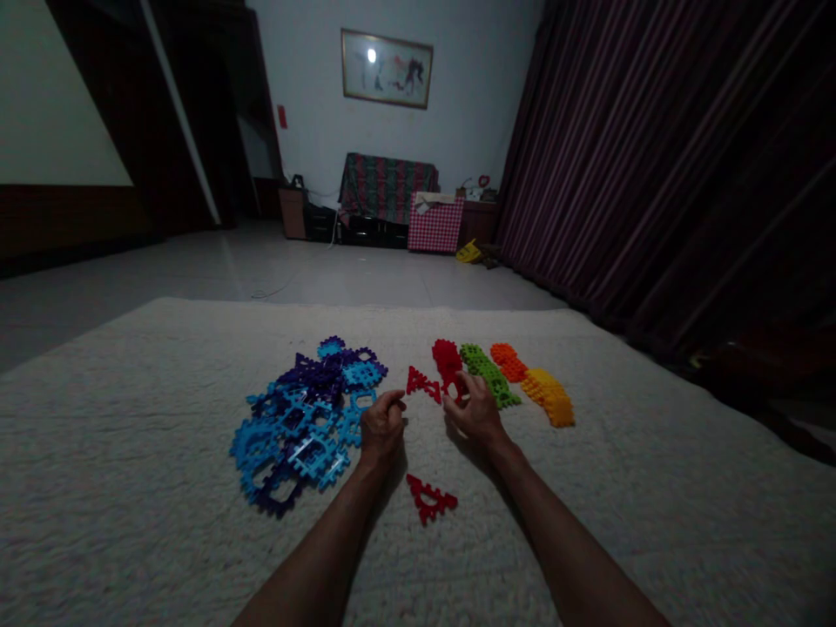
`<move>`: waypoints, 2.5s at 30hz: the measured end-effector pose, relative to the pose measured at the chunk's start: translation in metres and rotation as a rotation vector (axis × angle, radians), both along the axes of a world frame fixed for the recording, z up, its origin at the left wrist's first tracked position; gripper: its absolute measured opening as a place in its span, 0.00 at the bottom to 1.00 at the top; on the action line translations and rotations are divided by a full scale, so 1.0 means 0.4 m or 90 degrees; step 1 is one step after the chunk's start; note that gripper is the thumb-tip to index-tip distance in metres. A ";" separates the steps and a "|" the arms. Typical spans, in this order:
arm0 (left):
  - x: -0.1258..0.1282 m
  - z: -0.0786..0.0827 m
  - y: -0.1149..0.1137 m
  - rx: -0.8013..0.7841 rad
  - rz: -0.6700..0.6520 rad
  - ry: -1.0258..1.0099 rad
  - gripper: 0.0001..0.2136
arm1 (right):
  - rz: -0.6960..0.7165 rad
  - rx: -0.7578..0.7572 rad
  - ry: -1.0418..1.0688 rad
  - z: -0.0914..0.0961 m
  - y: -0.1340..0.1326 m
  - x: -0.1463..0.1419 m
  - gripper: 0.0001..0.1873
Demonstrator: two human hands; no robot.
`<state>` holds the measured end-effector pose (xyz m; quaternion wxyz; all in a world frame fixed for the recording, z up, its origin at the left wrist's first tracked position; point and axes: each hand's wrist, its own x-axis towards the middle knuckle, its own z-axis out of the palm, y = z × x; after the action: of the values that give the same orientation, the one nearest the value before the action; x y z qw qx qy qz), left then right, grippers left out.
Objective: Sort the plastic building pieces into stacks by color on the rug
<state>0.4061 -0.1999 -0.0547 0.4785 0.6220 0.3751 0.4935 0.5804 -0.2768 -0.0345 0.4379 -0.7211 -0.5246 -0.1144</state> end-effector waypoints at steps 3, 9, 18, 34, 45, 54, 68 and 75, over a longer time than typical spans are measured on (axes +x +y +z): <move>0.002 -0.004 0.001 -0.007 -0.001 -0.015 0.16 | -0.068 0.010 -0.019 -0.001 0.048 0.013 0.19; 0.004 -0.002 -0.002 -0.001 -0.001 -0.013 0.16 | -0.176 -0.007 -0.007 0.009 0.108 0.020 0.19; 0.004 -0.007 0.003 0.014 0.000 0.007 0.16 | -0.221 0.021 0.003 -0.007 0.101 0.011 0.22; -0.007 0.009 -0.028 0.247 -0.066 0.268 0.11 | -0.010 -0.099 -0.067 -0.050 -0.057 -0.102 0.15; -0.061 0.005 -0.059 0.369 -0.161 0.375 0.11 | -0.012 -0.115 -0.019 -0.033 -0.068 -0.112 0.17; -0.062 0.007 -0.044 0.404 -0.132 0.440 0.09 | -0.012 -0.090 0.050 -0.038 -0.073 -0.112 0.17; 0.140 0.080 0.104 0.382 -0.187 0.603 0.17 | -0.013 -0.087 0.085 -0.019 -0.077 -0.111 0.17; 0.106 0.065 0.070 0.441 -0.288 0.552 0.13 | -0.020 -0.093 0.108 -0.013 -0.077 -0.115 0.17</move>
<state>0.4484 -0.1718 -0.0287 0.1446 0.9508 0.2117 0.1739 0.5345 -0.3077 -0.0397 0.4249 -0.7666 -0.4809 -0.0212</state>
